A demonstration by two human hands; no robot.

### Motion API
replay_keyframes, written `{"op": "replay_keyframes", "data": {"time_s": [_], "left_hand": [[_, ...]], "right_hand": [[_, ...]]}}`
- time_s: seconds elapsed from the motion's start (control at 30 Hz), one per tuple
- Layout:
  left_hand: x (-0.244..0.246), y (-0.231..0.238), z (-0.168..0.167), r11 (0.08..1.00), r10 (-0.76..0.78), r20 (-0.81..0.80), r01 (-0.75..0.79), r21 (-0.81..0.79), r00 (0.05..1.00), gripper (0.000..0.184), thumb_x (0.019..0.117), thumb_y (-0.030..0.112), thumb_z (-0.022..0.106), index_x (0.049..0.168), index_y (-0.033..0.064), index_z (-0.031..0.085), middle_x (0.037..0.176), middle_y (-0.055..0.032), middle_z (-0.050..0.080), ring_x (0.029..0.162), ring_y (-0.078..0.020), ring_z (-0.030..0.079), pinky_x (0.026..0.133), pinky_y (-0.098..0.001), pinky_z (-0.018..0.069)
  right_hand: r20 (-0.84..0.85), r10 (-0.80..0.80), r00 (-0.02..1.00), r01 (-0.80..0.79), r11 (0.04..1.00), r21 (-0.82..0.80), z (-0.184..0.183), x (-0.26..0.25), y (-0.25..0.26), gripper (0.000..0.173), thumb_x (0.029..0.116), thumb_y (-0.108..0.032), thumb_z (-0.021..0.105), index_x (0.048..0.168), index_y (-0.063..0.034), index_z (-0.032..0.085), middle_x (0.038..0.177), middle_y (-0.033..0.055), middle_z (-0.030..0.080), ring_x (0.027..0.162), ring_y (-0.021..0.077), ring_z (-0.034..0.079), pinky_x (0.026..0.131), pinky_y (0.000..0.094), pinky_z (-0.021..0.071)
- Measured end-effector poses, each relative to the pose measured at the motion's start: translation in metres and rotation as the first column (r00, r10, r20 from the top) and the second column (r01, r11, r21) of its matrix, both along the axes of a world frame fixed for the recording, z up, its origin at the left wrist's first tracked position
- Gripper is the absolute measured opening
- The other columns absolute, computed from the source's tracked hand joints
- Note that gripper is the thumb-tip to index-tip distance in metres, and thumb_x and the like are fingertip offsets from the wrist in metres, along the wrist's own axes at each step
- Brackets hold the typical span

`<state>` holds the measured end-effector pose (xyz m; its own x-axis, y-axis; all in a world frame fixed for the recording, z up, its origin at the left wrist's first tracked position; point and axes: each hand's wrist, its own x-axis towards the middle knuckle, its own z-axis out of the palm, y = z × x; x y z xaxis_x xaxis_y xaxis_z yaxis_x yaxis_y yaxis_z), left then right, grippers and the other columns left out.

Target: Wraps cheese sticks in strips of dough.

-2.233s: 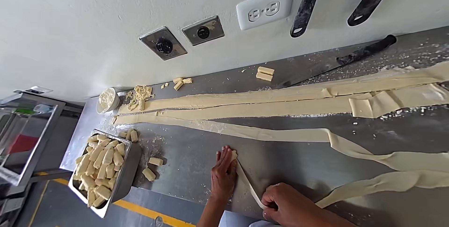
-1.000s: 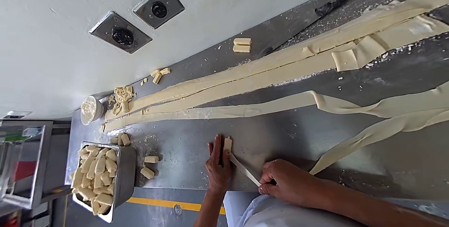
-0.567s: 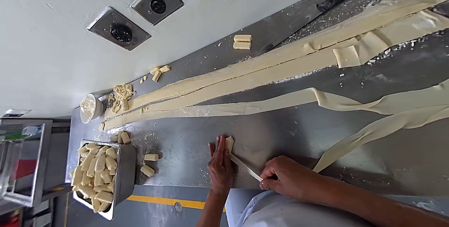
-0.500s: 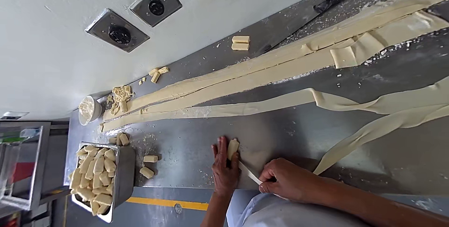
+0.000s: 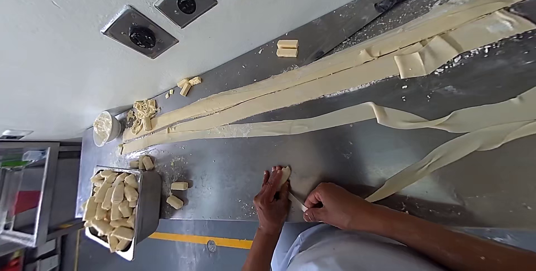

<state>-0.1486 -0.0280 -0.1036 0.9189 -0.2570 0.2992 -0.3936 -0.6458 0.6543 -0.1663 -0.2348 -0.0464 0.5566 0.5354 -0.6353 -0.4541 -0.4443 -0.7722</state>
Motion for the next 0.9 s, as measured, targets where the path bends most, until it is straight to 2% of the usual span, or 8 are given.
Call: {"op": "replay_keyframes", "data": {"time_s": [0.13, 0.23, 0.33, 0.4, 0.6, 0.7, 0.77, 0.9], "left_hand": [[-0.004, 0.004, 0.004, 0.995, -0.066, 0.034, 0.064, 0.074, 0.997, 0.024, 0.0903, 0.0, 0.06, 0.106, -0.0108, 0.075, 0.114, -0.0277, 0.072, 0.114, -0.0475, 0.067, 0.105, -0.0586, 0.0485], [-0.007, 0.008, 0.01, 0.997, -0.07, -0.024, 0.07, 0.021, 0.997, 0.026, 0.0915, 0.0, 0.057, 0.107, -0.0125, 0.074, 0.112, -0.0269, 0.073, 0.11, -0.0444, 0.07, 0.102, -0.0534, 0.0529], [-0.011, 0.005, 0.006, 1.0, -0.006, -0.077, 0.006, 0.006, 0.997, 0.04, 0.0881, 0.005, 0.066, 0.121, -0.017, 0.065, 0.12, -0.0297, 0.069, 0.114, -0.0459, 0.068, 0.103, -0.0521, 0.0514], [-0.018, 0.0, 0.003, 0.998, -0.057, -0.055, 0.058, 0.005, 0.997, 0.033, 0.0864, 0.003, 0.066, 0.115, -0.0146, 0.07, 0.117, -0.028, 0.071, 0.113, -0.0438, 0.069, 0.104, -0.0532, 0.0509], [-0.037, -0.006, 0.019, 0.993, -0.068, -0.222, 0.045, -0.106, 0.973, 0.033, 0.0969, -0.001, 0.048, 0.119, -0.0154, 0.067, 0.122, -0.0285, 0.069, 0.119, -0.0386, 0.067, 0.109, -0.0461, 0.0483], [-0.031, -0.01, 0.045, 0.889, 0.015, -0.546, -0.261, -0.376, 0.838, 0.029, 0.0945, -0.005, 0.057, 0.121, -0.0175, 0.063, 0.118, -0.0221, 0.072, 0.111, -0.0185, 0.071, 0.099, -0.0296, 0.055], [-0.016, -0.009, 0.065, 0.775, -0.021, -0.732, -0.452, -0.442, 0.68, 0.037, 0.0876, -0.01, 0.065, 0.124, -0.016, 0.059, 0.114, -0.0172, 0.074, 0.103, -0.0157, 0.073, 0.091, -0.0294, 0.0591], [0.002, 0.0, 0.091, 0.734, -0.303, -0.834, -0.445, -0.513, 0.46, 0.044, 0.0893, -0.007, 0.065, 0.132, -0.0099, 0.054, 0.113, -0.0096, 0.073, 0.103, -0.0146, 0.071, 0.093, -0.0315, 0.058]], "right_hand": [[-0.022, -0.036, 0.999, 0.036, 0.999, 0.008, -0.002, 0.003, 0.005, 0.034, 0.1039, -0.033, 0.062, 0.104, -0.0008, 0.071, 0.082, 0.0088, 0.064, 0.07, 0.0161, 0.057, 0.069, 0.0367, 0.0473], [-0.047, -0.078, 0.996, 0.078, 0.997, 0.007, -0.005, 0.004, 0.006, 0.034, 0.1038, -0.035, 0.062, 0.1, -0.0023, 0.071, 0.077, 0.0041, 0.061, 0.064, 0.0103, 0.054, 0.063, 0.0305, 0.046], [-0.063, -0.162, 0.985, 0.161, 0.987, -0.023, -0.005, 0.006, 0.005, 0.032, 0.1056, -0.032, 0.058, 0.1, -0.0035, 0.071, 0.075, 0.001, 0.06, 0.063, 0.0076, 0.053, 0.062, 0.0272, 0.0456], [-0.087, -0.203, 0.975, 0.201, 0.979, -0.033, -0.004, 0.008, 0.004, 0.029, 0.1067, -0.03, 0.057, 0.103, -0.0036, 0.07, 0.075, 0.0001, 0.06, 0.061, 0.0055, 0.053, 0.06, 0.0243, 0.0458], [-0.167, -0.225, 0.96, 0.227, 0.974, -0.012, -0.005, 0.015, 0.013, 0.027, 0.1101, -0.024, 0.049, 0.107, -0.0028, 0.065, 0.08, 0.0007, 0.064, 0.061, 0.0043, 0.06, 0.059, 0.0213, 0.0507], [-0.069, -0.194, 0.979, 0.193, 0.981, -0.021, -0.001, 0.015, 0.013, 0.028, 0.1095, -0.023, 0.048, 0.107, -0.0014, 0.066, 0.087, 0.0046, 0.065, 0.067, 0.0081, 0.059, 0.065, 0.0263, 0.05], [0.024, -0.161, 0.987, 0.162, 0.987, -0.004, 0.005, 0.015, 0.009, 0.03, 0.1084, -0.026, 0.05, 0.105, -0.0019, 0.066, 0.087, 0.0071, 0.063, 0.072, 0.0126, 0.059, 0.07, 0.031, 0.0502], [0.237, -0.044, 0.97, 0.052, 0.998, -0.025, 0.033, 0.024, 0.003, 0.037, 0.1058, -0.032, 0.057, 0.115, 0.0012, 0.068, 0.101, 0.0162, 0.065, 0.094, 0.0257, 0.062, 0.086, 0.0426, 0.0495]]}}
